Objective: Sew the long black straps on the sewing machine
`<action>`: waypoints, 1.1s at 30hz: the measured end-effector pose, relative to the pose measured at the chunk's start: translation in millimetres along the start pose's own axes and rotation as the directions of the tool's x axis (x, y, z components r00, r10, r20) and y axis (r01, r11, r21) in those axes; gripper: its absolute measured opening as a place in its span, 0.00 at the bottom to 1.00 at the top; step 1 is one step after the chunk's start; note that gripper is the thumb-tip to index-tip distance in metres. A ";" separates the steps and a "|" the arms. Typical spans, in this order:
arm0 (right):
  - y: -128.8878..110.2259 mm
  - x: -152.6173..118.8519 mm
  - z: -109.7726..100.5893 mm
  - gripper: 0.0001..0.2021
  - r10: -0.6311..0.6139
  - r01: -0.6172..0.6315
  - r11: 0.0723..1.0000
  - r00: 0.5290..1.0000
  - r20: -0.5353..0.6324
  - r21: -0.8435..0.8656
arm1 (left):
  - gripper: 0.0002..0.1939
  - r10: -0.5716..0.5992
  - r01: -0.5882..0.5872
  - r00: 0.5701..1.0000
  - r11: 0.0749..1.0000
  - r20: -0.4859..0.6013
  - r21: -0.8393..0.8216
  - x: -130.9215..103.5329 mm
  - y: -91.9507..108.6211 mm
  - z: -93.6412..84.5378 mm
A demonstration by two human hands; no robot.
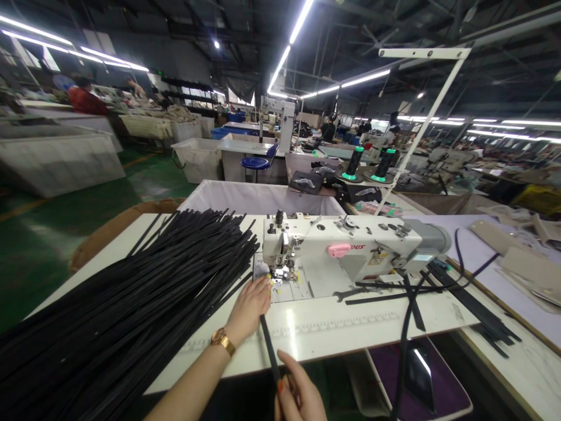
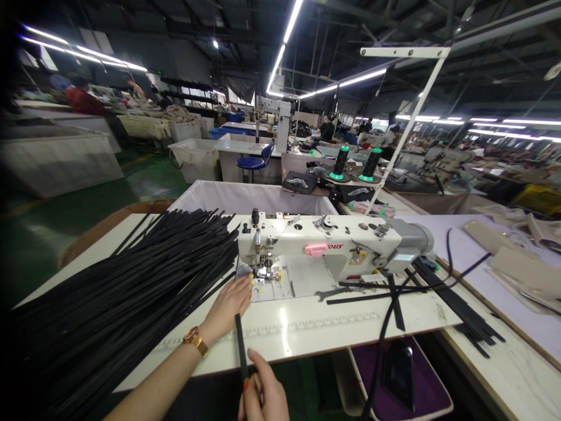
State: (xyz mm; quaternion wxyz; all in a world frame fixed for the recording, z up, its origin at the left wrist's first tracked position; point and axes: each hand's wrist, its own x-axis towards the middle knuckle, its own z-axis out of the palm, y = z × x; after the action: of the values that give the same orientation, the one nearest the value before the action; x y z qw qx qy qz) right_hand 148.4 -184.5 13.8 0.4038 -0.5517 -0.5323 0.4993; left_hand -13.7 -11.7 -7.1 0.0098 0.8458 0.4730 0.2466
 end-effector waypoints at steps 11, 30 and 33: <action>-32.2 100.2 -1.5 0.21 -0.020 0.022 0.996 0.999 -0.025 0.082 | 0.19 -0.065 0.062 0.996 0.997 -0.054 -0.046 -4.2 -5.0 0.6; -29.2 122.1 2.4 0.09 -0.041 0.041 0.999 0.998 -0.038 -0.005 | 0.19 -0.015 0.015 0.999 1.000 0.041 0.004 0.7 -4.2 -0.5; -29.6 120.4 1.9 0.09 -0.049 0.049 0.999 0.998 -0.036 -0.006 | 0.19 -0.013 0.013 1.000 1.000 0.024 -0.017 0.6 -4.1 -0.8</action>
State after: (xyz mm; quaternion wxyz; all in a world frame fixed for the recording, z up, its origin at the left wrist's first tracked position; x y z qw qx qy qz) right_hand 133.2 -62.3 27.8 0.4240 -0.5486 -0.5394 0.4778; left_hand -17.1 -9.2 -7.3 0.0243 0.8455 0.4762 0.2402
